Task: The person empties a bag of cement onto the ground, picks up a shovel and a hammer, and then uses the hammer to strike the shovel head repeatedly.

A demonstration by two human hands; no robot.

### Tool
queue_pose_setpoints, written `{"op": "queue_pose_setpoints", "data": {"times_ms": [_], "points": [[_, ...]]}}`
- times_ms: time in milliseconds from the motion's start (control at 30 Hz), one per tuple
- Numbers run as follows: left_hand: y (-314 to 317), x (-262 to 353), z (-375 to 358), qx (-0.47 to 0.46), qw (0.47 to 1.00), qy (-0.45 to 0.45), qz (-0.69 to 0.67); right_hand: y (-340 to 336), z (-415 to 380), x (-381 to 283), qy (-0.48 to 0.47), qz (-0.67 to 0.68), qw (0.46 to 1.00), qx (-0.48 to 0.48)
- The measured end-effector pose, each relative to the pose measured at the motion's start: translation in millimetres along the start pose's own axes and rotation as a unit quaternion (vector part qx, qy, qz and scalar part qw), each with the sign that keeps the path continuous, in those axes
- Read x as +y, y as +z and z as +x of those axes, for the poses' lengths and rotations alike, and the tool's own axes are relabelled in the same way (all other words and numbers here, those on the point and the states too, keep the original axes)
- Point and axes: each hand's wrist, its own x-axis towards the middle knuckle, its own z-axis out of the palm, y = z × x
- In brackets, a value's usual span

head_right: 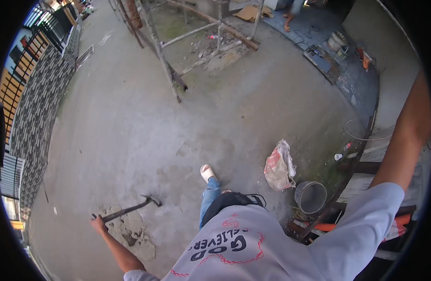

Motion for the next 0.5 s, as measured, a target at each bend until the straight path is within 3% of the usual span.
{"op": "queue_pose_setpoints", "data": {"times_ms": [33, 100, 133, 167, 233, 300, 367, 400, 467, 500], "points": [[-29, 45, -30, -0.025, 0.999, -0.012, 0.038, 6, 0, 3, -0.013, 0.003, 0.999, 0.045], [10, 16, -2, -0.034, 0.997, -0.059, -0.033, 12, -5, 7, -0.016, -0.001, 0.995, 0.103], [10, 17, -8, -0.033, 0.996, -0.020, -0.076, -6, -14, -11, -0.011, 0.008, 0.994, 0.108], [25, 14, -11, -0.039, 0.995, -0.024, -0.087, -29, -25, -28, 0.013, -0.067, 0.997, 0.038], [39, 12, -13, -0.093, 0.961, -0.034, -0.258, -30, -26, -22, 0.008, -0.032, 0.998, 0.056], [55, 18, -24, -0.127, 0.948, -0.023, -0.292, -7, -15, -2, 0.001, 0.005, 0.998, 0.061], [84, 45, -36, -0.164, 0.920, -0.012, -0.355, 19, 3, 27, -0.140, -0.024, 0.968, 0.209], [100, 57, -40, -0.173, 0.910, -0.014, -0.378, 18, -5, 17, -0.132, -0.028, 0.968, 0.210], [126, 75, -42, -0.178, 0.947, 0.045, -0.264, 17, -41, -18, -0.153, 0.082, 0.877, 0.448], [135, 84, -49, -0.134, 0.944, 0.023, -0.301, 27, -62, -17, -0.183, 0.119, 0.899, 0.381]]}}
